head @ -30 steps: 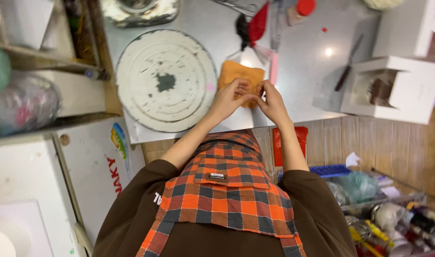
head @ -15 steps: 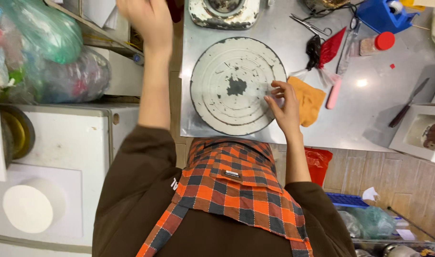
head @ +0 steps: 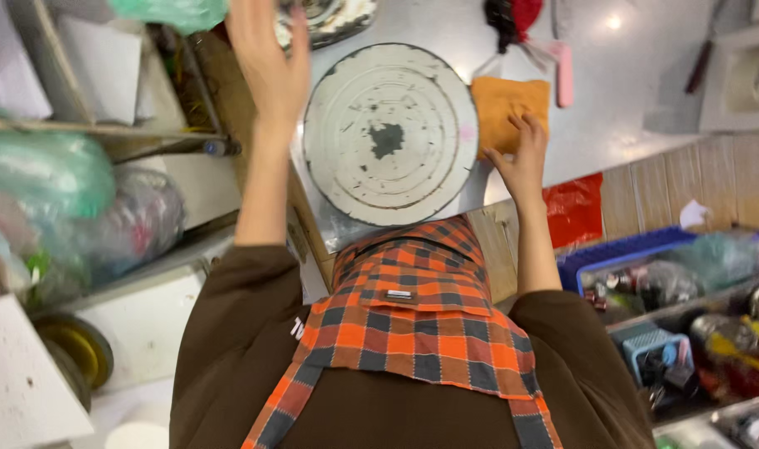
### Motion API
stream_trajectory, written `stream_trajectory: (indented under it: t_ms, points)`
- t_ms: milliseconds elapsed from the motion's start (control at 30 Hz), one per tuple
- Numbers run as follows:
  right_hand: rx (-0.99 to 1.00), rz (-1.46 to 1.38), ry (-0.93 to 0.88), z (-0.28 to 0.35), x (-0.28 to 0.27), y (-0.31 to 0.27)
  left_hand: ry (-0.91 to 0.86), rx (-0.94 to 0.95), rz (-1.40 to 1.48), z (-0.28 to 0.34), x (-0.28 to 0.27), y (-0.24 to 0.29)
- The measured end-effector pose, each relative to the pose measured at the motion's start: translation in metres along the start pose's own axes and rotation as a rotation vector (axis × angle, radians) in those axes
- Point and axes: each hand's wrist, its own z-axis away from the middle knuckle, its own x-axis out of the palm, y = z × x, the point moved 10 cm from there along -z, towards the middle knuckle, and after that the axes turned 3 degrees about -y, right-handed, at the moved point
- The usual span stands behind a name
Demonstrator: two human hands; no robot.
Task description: The person folds printed paper sheets and places them on a shelf, then wipes a metal countertop with an orange cloth. They handle a red piping bag, a small jar, and a blue tape dispenser, moving items around the workspace. The person uses a knife to scrape residue from the piping bag and continues wiping the surface.
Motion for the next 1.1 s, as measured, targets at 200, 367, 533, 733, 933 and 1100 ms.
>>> stream_trajectory:
  t_ms: [200,367,533,733,933,1100]
  points:
    - [0.098,0.346,-0.200,-0.030,0.041,0.042,-0.533,0.000,0.165,0.119,0.108,0.101]
    - [-0.012,0.355,0.037,-0.034,0.035,0.022,-0.611,0.005,0.232,0.145,0.132,0.135]
    - [-0.131,0.286,0.112,-0.001,0.017,0.014,-0.616,-0.004,0.192,0.153,0.138,0.138]
    - [-0.152,0.350,0.023,0.078,-0.014,0.072,-0.596,-0.008,0.178,0.146,0.135,0.142]
    - [0.161,0.301,0.235,0.049,-0.080,0.200,-0.615,-0.010,0.128,0.145,0.140,0.145]
    - [0.232,0.352,0.371,-0.018,-0.099,0.256,-0.590,-0.076,0.069,0.140,0.142,0.143]
